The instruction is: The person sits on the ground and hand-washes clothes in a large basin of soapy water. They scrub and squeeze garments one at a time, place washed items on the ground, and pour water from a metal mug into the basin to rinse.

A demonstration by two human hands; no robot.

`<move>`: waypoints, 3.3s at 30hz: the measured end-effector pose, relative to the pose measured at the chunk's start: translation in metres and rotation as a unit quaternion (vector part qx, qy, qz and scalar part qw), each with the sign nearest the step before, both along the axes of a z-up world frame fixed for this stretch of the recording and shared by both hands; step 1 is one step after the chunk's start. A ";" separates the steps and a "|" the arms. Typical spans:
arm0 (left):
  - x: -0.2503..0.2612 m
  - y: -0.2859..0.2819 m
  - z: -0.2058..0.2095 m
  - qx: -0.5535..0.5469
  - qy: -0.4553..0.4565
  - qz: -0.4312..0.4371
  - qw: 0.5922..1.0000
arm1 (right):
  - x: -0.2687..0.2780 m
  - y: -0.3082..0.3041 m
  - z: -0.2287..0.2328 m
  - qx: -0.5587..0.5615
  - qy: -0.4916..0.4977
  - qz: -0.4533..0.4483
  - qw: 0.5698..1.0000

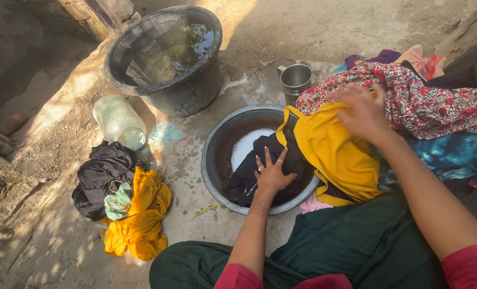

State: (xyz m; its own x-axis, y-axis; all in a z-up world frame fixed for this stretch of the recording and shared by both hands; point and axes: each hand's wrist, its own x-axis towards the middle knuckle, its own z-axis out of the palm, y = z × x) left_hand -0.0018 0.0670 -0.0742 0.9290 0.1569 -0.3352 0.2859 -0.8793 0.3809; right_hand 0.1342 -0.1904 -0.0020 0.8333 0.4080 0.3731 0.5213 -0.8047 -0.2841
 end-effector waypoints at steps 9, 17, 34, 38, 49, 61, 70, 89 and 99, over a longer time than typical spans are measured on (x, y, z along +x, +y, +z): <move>0.001 0.077 -0.101 0.190 -0.025 -0.013 0.981 | -0.003 0.000 -0.055 -0.359 0.009 -0.074 0.930; -0.035 0.121 -0.018 0.078 0.039 -0.110 0.990 | -0.098 0.134 -0.050 -0.072 0.095 0.333 0.935; -0.091 0.169 -0.001 0.074 -0.181 0.056 0.979 | -0.056 0.231 -0.154 0.163 0.567 0.093 0.802; -0.093 0.170 0.010 0.062 -0.106 0.077 0.989 | -0.017 0.202 -0.160 0.382 0.634 0.024 0.672; -0.087 0.185 -0.054 0.131 -0.086 0.082 0.984 | -0.031 0.121 -0.117 -0.304 0.065 0.049 0.949; -0.092 0.192 -0.065 0.134 -0.064 0.115 0.982 | -0.021 0.026 -0.010 -0.231 -0.187 -0.204 0.933; -0.100 0.212 -0.088 0.104 -0.191 0.163 0.962 | -0.070 0.102 -0.078 -0.253 0.056 0.171 0.951; -0.103 0.137 -0.023 0.141 -0.264 -0.109 0.948 | 0.022 0.051 -0.084 -0.141 0.097 -0.027 0.985; -0.099 0.131 -0.026 0.137 -0.094 -0.130 0.977 | 0.082 -0.009 -0.074 0.627 0.123 -0.122 0.759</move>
State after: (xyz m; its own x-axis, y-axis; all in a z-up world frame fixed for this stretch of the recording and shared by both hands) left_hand -0.1010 0.1985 -0.1005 0.9906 -0.0335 -0.1329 -0.0140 -0.9893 0.1454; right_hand 0.2166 -0.1995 -0.0763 0.9345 -0.3177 0.1607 0.2065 0.1159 -0.9716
